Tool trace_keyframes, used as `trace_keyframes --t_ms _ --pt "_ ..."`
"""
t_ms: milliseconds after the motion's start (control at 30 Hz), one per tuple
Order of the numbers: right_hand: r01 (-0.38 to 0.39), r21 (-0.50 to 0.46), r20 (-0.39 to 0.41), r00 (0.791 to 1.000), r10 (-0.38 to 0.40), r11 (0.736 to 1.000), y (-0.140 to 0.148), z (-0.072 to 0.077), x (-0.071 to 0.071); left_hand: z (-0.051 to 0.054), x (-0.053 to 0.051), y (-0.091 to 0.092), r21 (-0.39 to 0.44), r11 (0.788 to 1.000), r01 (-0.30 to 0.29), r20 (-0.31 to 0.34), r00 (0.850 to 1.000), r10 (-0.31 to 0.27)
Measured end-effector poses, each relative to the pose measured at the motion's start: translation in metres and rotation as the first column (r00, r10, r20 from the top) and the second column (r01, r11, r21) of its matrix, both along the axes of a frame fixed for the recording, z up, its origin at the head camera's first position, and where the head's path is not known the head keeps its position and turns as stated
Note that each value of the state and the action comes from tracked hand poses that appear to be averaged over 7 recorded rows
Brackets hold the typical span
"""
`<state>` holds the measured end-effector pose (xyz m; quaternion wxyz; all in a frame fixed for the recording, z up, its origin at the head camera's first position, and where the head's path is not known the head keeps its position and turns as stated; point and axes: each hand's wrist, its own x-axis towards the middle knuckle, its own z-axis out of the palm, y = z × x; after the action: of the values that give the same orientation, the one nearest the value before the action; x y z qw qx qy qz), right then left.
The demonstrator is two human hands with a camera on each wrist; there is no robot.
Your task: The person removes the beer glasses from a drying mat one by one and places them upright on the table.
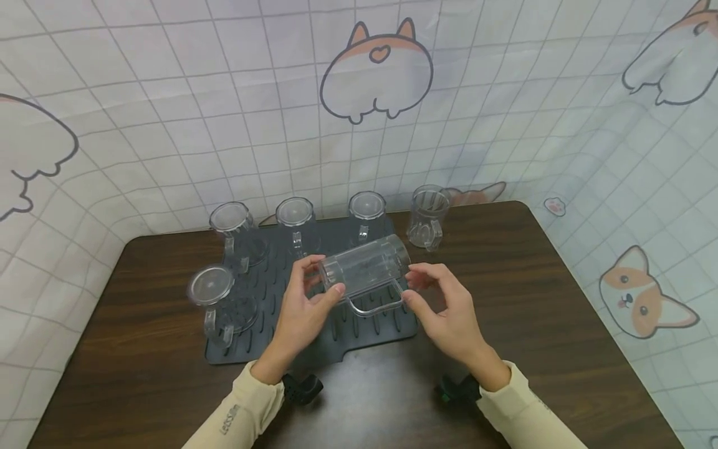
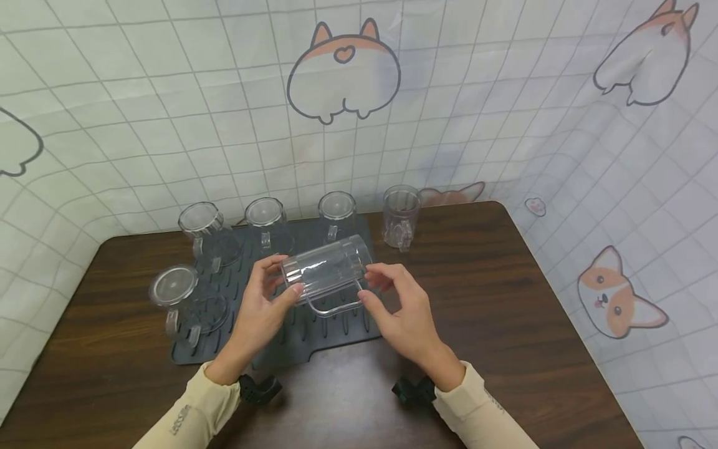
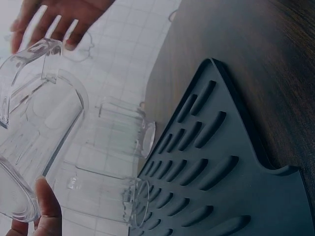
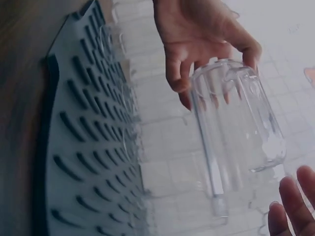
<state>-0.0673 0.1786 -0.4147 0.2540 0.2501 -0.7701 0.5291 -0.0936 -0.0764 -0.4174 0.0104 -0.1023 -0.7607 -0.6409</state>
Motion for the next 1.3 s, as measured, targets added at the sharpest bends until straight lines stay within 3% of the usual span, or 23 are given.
trace_keyframes --t_ms 133,267,400,533,633,733,867,1000,1133,1300 --pt "-0.011 -0.180 0.110 0.993 0.031 0.984 0.002 -0.009 0.001 0.001 -0.002 0.006 0.011 1.000 0.003 0.000 1.000 -0.003" --pt "0.011 -0.357 0.208 0.976 0.068 0.934 -0.001 -0.021 0.005 0.002 -0.003 0.011 0.019 1.000 0.024 -0.013 1.000 -0.024" --pt "0.025 -0.505 0.335 0.927 0.170 0.863 -0.011 -0.030 0.009 0.001 -0.004 0.012 0.014 1.000 0.027 -0.014 1.000 -0.027" --pt "0.036 -0.604 0.400 0.877 0.264 0.796 -0.019 -0.031 0.011 -0.001 -0.003 0.012 0.000 1.000 0.019 -0.013 1.000 -0.019" --pt "0.078 -0.641 0.456 0.839 0.297 0.763 -0.022 -0.030 0.010 -0.002 -0.003 0.011 0.004 1.000 0.011 -0.013 1.000 -0.011" --pt "0.129 -0.663 0.522 0.786 0.331 0.738 -0.024 -0.030 0.010 -0.002 -0.003 0.010 0.013 1.000 0.006 -0.013 1.000 -0.006" --pt "0.174 -0.674 0.582 0.724 0.371 0.718 -0.027 -0.031 0.010 -0.002 -0.002 0.010 0.027 1.000 0.013 0.002 1.000 -0.013" --pt "0.204 -0.691 0.612 0.676 0.410 0.694 -0.028 -0.032 0.010 -0.003 0.000 0.011 0.039 0.999 0.017 0.015 1.000 -0.018" --pt "0.216 -0.717 0.612 0.649 0.452 0.662 -0.027 -0.032 0.009 -0.005 0.000 0.013 0.038 0.999 0.007 0.015 1.000 -0.007" --pt "0.198 -0.760 0.579 0.638 0.508 0.618 -0.026 -0.032 0.008 -0.006 0.000 0.014 0.049 0.999 0.011 0.036 0.999 -0.013"
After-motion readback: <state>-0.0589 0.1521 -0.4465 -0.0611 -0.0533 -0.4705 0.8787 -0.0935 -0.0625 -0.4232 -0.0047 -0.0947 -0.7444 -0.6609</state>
